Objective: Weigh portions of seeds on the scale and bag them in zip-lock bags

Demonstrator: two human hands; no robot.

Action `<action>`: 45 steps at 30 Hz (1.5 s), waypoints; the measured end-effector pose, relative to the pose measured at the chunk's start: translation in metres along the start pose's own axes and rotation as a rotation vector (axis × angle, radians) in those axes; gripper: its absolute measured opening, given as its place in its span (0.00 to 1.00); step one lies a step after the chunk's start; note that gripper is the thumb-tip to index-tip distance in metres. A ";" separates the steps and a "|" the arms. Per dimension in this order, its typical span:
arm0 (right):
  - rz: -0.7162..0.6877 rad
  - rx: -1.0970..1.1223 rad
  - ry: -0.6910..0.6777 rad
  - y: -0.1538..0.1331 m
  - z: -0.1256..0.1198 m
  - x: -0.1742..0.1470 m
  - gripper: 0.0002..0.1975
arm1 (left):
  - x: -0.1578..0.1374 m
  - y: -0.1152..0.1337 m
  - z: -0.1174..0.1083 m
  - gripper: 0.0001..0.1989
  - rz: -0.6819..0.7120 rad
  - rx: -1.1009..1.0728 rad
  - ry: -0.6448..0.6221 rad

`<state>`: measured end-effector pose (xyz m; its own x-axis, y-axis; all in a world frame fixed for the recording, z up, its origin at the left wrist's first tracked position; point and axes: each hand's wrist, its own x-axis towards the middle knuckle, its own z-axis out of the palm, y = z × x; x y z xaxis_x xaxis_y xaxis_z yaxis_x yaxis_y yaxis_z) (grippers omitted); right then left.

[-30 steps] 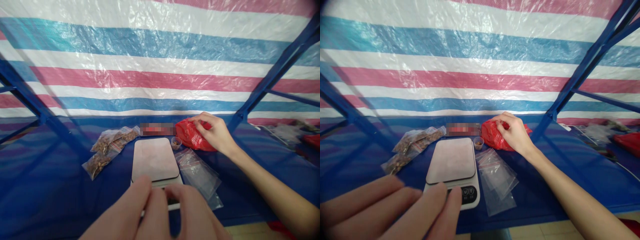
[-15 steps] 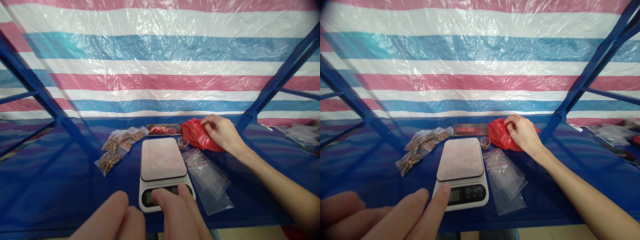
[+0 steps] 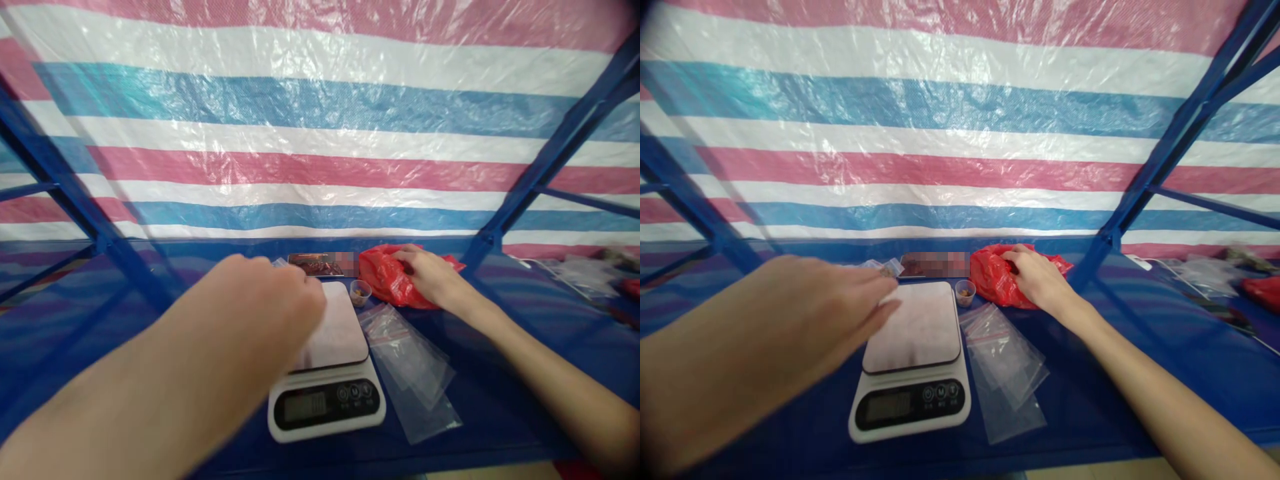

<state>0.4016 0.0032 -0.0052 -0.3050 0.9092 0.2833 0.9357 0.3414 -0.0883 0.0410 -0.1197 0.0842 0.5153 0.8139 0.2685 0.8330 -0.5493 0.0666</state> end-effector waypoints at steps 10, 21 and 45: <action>-0.049 0.058 -0.073 0.005 -0.003 0.003 0.23 | 0.035 -0.129 0.062 0.23 -0.294 0.248 -0.041; -0.223 0.200 0.085 0.015 0.016 0.008 0.23 | 0.030 -0.123 0.082 0.14 -0.243 -0.031 -0.031; -0.377 0.491 -0.070 0.001 -0.002 0.006 0.14 | 0.031 -0.131 0.088 0.12 -0.303 -0.005 -0.133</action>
<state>0.4008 0.0086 -0.0016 -0.6248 0.7125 0.3192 0.5757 0.6966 -0.4282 -0.0340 -0.0058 -0.0007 0.2666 0.9577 0.1083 0.9514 -0.2794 0.1292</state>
